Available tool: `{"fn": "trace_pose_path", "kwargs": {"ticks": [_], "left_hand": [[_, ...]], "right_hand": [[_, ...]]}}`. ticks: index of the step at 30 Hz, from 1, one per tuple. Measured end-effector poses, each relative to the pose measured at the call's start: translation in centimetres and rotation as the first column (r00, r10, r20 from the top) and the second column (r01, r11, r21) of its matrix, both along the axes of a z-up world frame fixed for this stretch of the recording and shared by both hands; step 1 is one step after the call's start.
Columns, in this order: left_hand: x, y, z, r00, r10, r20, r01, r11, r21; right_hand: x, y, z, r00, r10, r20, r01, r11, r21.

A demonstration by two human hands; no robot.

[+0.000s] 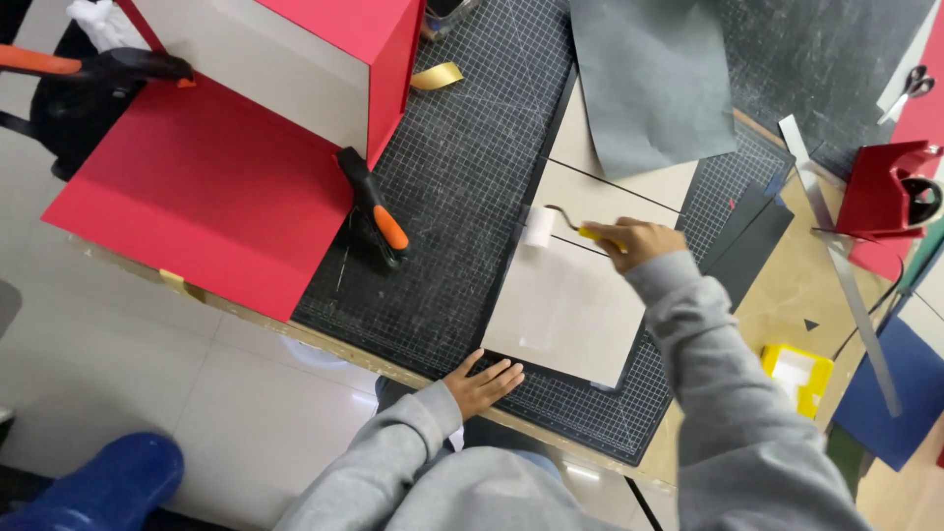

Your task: Applying glue to a cardboard base using a roller and then attaching and smoothing a black material sheet.

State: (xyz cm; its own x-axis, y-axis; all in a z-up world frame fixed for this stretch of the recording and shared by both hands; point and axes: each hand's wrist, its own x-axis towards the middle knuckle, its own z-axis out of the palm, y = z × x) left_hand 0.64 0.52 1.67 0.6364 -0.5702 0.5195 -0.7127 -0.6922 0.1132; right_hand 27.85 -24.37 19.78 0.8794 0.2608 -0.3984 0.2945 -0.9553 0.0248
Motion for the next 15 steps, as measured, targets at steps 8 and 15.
{"fn": "trace_pose_path", "kwargs": {"ticks": [8,15], "left_hand": [[-0.2,-0.2,-0.9,0.998,-0.047,-0.037,0.049,0.997,0.051],[-0.4,-0.2,-1.5,0.998,-0.048,-0.050,0.052,0.994,0.091]], "right_hand": [[0.4,-2.2,-4.0,0.996,0.043,0.074,-0.044,0.999,0.000],[0.3,-4.6,-3.0,0.992,0.081,0.098,-0.078,0.996,-0.041]]}}
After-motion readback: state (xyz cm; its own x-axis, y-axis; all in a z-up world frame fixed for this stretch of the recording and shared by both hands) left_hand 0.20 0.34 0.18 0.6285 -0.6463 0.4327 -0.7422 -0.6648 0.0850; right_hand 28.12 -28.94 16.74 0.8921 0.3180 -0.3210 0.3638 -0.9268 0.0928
